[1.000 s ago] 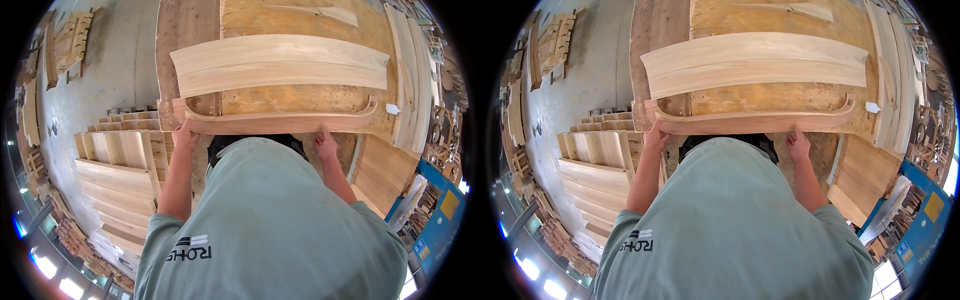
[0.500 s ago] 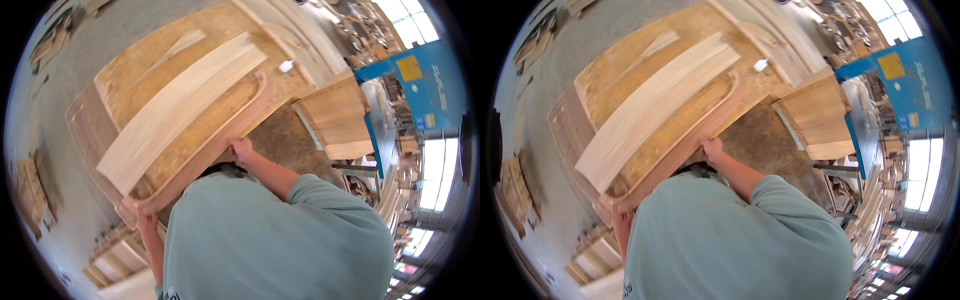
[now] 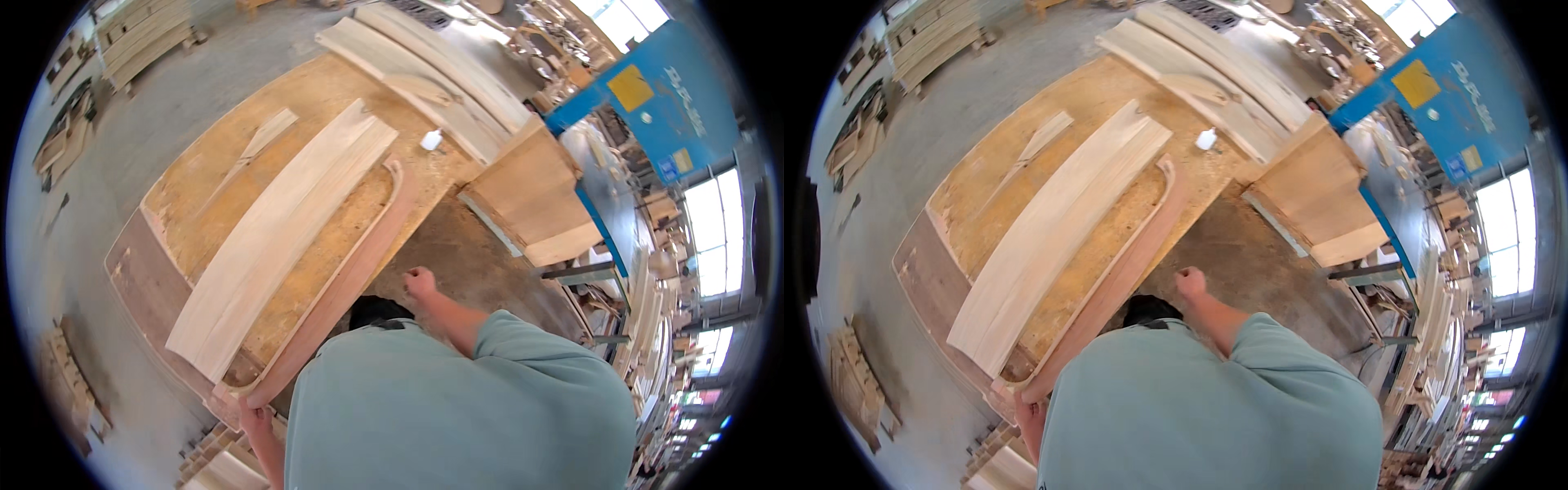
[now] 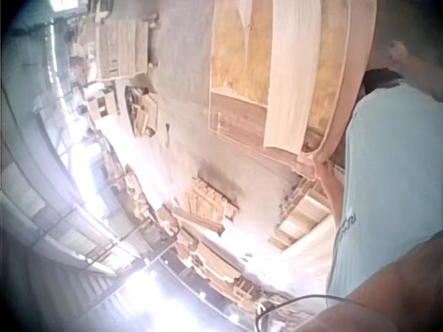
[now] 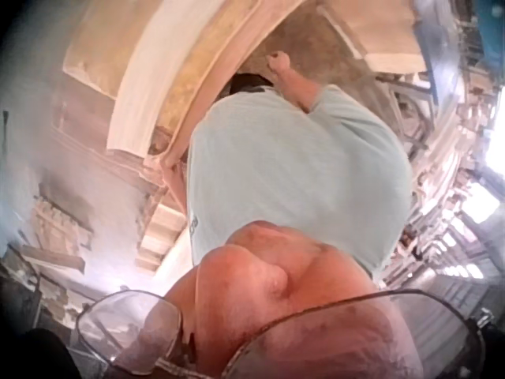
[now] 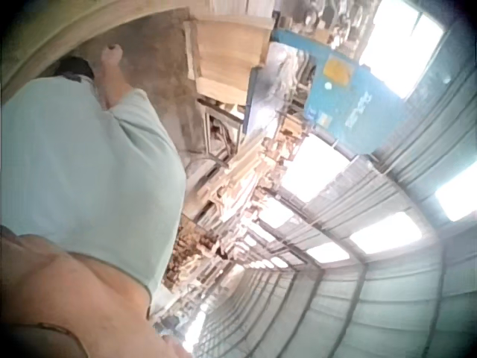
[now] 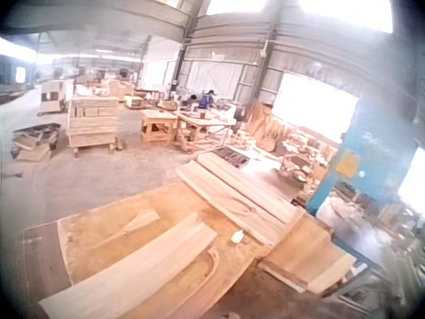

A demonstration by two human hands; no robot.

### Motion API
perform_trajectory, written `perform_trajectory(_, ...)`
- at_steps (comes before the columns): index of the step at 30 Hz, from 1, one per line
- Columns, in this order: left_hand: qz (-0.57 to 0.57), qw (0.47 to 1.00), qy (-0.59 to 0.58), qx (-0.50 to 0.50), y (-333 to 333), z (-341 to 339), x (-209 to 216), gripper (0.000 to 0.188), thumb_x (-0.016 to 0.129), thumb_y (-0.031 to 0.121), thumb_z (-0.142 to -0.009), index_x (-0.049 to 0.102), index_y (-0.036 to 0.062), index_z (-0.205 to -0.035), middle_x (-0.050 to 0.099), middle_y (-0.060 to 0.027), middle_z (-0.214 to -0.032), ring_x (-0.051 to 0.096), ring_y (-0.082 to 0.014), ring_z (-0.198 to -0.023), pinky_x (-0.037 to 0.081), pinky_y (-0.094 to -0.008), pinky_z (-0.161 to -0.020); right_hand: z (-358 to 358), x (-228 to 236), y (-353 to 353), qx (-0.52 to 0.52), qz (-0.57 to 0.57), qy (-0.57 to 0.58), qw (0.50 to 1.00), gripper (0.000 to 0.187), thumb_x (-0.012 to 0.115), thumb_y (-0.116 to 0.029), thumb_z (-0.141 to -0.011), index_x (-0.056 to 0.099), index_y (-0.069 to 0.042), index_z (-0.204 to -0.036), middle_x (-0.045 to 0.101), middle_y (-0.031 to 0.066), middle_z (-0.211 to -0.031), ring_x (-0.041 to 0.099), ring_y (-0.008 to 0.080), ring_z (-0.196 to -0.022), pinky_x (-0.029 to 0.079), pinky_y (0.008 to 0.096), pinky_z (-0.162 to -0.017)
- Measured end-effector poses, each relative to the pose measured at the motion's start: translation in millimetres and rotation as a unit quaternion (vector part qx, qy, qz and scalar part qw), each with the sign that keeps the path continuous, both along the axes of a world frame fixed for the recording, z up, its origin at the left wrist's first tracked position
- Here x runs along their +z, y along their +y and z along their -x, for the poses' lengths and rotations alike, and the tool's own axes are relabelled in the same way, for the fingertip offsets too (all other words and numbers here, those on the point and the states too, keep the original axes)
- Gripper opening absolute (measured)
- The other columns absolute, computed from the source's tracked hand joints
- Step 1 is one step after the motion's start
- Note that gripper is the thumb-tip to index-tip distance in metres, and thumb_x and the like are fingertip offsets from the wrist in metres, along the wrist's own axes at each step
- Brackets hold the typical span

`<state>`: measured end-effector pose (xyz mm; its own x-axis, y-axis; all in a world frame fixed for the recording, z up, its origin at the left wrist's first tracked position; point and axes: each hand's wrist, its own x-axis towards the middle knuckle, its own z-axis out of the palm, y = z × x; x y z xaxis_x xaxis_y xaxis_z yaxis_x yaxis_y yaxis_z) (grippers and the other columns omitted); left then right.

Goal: The person holds curved and rectangular wood pieces, positions them on a workbench, uses a band saw to trim a small wood block, and marks lines on a curved wood piece using a pen.

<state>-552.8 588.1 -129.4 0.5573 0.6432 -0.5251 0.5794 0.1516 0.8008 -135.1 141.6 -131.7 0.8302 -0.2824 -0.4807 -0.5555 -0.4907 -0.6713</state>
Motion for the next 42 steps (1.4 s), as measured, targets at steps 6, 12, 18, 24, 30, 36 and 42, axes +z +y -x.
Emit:
perform_trajectory(6, 0.235, 0.913, 0.044, 0.332, -2.3, -13.2, 31.1, 0.039, 0.07, 0.042, -0.09, 0.059, 0.0167, -0.118, 0.06, 0.0027, -0.104, 0.059, -0.0139, -0.097, 0.047, -0.0399, -0.085, -61.2, 0.9, -36.8, 0.078, 0.052, -0.081, 0.992, 0.025, 0.068, -0.015, -0.085, 0.069, 0.004, -0.102, 0.07, 0.0112, -0.077, 0.065, 0.0166, -0.062, 0.053, 0.0325, -0.056)
perform_trajectory(12, 0.265, 0.89, 0.035, 0.37, 5.3, -3.8, 17.2, 0.048, 0.071, 0.049, -0.088, 0.057, 0.0178, -0.121, 0.06, 0.0005, -0.108, 0.058, -0.0161, -0.101, 0.047, -0.045, -0.086, -131.2, 36.6, -33.3, 0.085, 0.004, -0.041, 0.996, 0.026, 0.069, -0.018, -0.085, 0.07, 0.004, -0.097, 0.069, 0.0106, -0.076, 0.066, 0.0178, -0.064, 0.054, 0.0329, -0.06)
perform_trajectory(18, 0.236, 0.896, 0.09, 0.365, 6.7, -0.1, -0.9, 0.073, 0.072, 0.062, -0.08, 0.052, 0.0172, -0.134, 0.058, 0.0016, -0.122, 0.057, -0.0176, -0.103, 0.048, -0.042, -0.086, -169.7, 57.8, -38.9, 0.269, 0.102, -0.026, 0.957, 0.031, 0.067, -0.03, -0.083, 0.075, -0.001, -0.09, 0.071, 0.0143, -0.075, 0.069, 0.0264, -0.068, 0.055, 0.0393, -0.066)
perform_trajectory(24, 0.137, 0.974, 0.114, 0.142, 31.3, -195.7, -2.6, 0.069, 0.072, 0.061, -0.081, 0.053, 0.0164, -0.13, 0.058, 0.0005, -0.119, 0.058, -0.0179, -0.101, 0.048, -0.0421, -0.085, -135.7, 46.2, -65.9, 0.245, 0.023, -0.016, 0.969, 0.032, 0.067, -0.032, -0.083, 0.075, -0.003, -0.094, 0.072, 0.0132, -0.074, 0.071, 0.0243, -0.069, 0.056, 0.04, -0.067)
perform_trajectory(30, 0.019, 0.993, 0.031, -0.11, -4.5, -379.7, 38.7, 0.066, 0.071, 0.059, -0.081, 0.054, 0.0155, -0.127, 0.059, -0.0006, -0.117, 0.058, -0.0182, -0.098, 0.048, -0.0423, -0.084, 0.7, 37.5, -129.6, 0.199, 0.029, 0.047, 0.978, 0.029, 0.067, -0.031, -0.082, 0.076, -0.006, -0.092, 0.072, 0.0141, -0.077, 0.07, 0.0286, -0.072, 0.056, 0.0419, -0.07)
perform_trajectory(36, -0.05, 0.951, -0.054, -0.301, -115.9, -490.2, 95.8, 0.063, 0.071, 0.058, -0.081, 0.056, 0.0147, -0.124, 0.06, -0.0018, -0.114, 0.058, -0.0185, -0.096, 0.048, -0.0424, -0.083, 174.2, -14.6, -235.3, 0.341, 0.184, 0.092, 0.917, 0.028, 0.064, -0.033, -0.081, 0.076, -0.009, -0.089, 0.073, 0.017, -0.086, 0.068, 0.0383, -0.079, 0.054, 0.0499, -0.074)
perform_trajectory(42, -0.055, 0.889, -0.13, -0.435, -310.9, -544.4, 149.4, 0.06, 0.07, 0.056, -0.082, 0.057, 0.0138, -0.121, 0.061, -0.0029, -0.111, 0.059, -0.0188, -0.094, 0.048, -0.0426, -0.082, 307.4, -49.7, -321.7, 0.275, 0.182, 0.14, 0.934, 0.029, 0.061, -0.036, -0.083, 0.077, -0.012, -0.084, 0.073, 0.017, -0.093, 0.068, 0.038, -0.088, 0.054, 0.0499, -0.078)
